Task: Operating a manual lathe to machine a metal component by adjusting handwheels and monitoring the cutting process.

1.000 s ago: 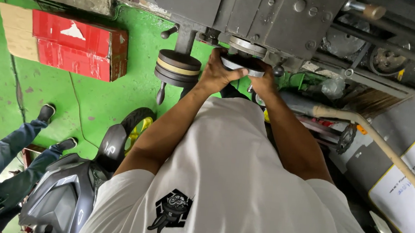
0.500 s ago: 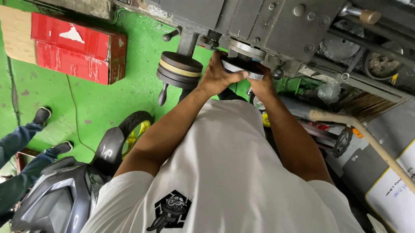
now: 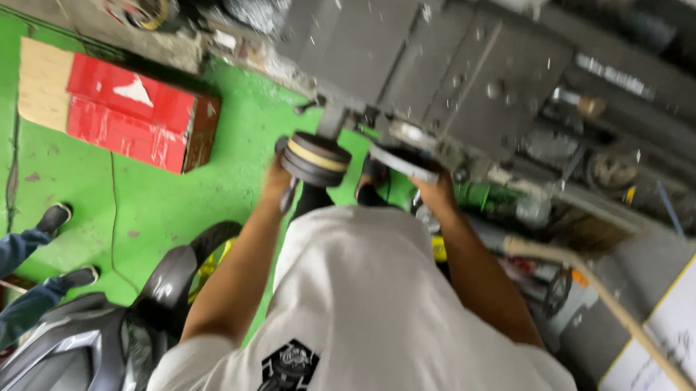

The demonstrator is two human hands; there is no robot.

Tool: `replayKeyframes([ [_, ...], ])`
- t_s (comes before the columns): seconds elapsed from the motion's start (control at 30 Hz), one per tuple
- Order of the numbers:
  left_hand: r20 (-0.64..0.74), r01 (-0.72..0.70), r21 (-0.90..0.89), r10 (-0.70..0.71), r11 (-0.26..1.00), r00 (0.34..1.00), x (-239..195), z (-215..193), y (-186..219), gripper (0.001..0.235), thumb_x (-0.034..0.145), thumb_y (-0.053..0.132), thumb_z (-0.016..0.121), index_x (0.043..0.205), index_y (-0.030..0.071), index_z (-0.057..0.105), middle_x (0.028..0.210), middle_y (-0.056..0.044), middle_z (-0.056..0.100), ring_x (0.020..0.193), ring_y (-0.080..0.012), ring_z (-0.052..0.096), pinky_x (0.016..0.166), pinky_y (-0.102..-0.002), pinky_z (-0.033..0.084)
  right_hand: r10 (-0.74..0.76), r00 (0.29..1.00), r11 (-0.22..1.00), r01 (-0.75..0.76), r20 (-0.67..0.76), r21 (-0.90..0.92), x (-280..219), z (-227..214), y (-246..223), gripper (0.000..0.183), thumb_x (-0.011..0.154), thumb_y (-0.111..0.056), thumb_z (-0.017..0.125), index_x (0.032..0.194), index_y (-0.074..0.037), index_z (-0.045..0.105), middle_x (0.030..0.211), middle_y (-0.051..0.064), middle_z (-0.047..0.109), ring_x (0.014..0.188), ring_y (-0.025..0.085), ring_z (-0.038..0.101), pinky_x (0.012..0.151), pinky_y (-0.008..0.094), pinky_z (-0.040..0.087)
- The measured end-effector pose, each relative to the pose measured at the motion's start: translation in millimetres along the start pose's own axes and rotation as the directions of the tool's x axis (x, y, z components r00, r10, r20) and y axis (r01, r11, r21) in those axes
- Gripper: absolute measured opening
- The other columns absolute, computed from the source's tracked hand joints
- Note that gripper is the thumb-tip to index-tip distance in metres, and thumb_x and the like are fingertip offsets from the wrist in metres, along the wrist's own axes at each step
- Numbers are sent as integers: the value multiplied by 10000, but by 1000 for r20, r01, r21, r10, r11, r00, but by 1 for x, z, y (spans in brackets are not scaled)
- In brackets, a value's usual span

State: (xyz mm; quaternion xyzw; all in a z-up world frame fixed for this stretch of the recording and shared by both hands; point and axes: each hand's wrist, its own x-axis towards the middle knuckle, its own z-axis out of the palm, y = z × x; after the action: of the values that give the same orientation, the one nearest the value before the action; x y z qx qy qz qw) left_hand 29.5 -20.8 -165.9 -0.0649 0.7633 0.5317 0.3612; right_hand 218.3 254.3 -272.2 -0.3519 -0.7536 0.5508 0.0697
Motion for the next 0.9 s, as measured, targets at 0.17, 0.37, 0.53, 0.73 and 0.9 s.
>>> replayKeyframes([
  [0.17, -390, -104, 66, 122, 992, 913, -52, -52, 72, 481, 1037, 381, 539, 1370, 35, 571, 1324, -283, 615, 1258, -466, 575, 1053, -551, 448, 6, 999, 989, -12, -39, -151, 8, 10, 64, 240, 681, -86, 956, 852, -62, 789, 823, 165, 762, 886, 275, 754, 802, 372, 568],
  [0.37, -111, -106, 644, 229, 758, 967, -99, 6, 136, 1334, 491, 636, 945, 1520, 40, 339, 1285, -244, 563, 1233, -463, 582, 1066, -513, 491, -396, 918, 811, 368, 37, -456, 24, 28, 158, 272, 704, -184, 936, 779, -22, 730, 767, 174, 752, 783, 312, 770, 726, 388, 592],
  [0.53, 257, 20, 33, -28, 999, 966, -48, -38, 79, 1126, 668, 647, 799, 1540, 80, 370, 1360, -249, 602, 1201, -409, 628, 1044, -511, 500, -108, 964, 855, -34, -242, -517, -1, 32, 60, 729, 562, -477, 1018, 929, 48, 670, 847, 214, 726, 877, 360, 749, 804, 416, 598],
  [0.73, 232, 157, -146, -120, 977, 965, 8, -46, -6, 917, 943, 716, 512, 1475, 6, 277, 1411, -386, 444, 1298, -520, 486, 1100, -577, 413, 475, 865, 825, -502, -165, -258, 2, 14, -2, 560, 568, -361, 1002, 1016, -94, 800, 976, 144, 783, 1022, 302, 735, 882, 412, 576],
  [0.9, -156, 86, -88, -99, 992, 983, -25, -44, 61, 625, 1014, 636, 477, 1279, 84, 601, 1257, -181, 697, 1128, -319, 696, 991, -426, 572, 422, 895, 902, -430, -147, -28, -9, 6, -17, 259, 652, -163, 918, 876, -63, 835, 809, 134, 792, 761, 197, 755, 746, 264, 530],
])
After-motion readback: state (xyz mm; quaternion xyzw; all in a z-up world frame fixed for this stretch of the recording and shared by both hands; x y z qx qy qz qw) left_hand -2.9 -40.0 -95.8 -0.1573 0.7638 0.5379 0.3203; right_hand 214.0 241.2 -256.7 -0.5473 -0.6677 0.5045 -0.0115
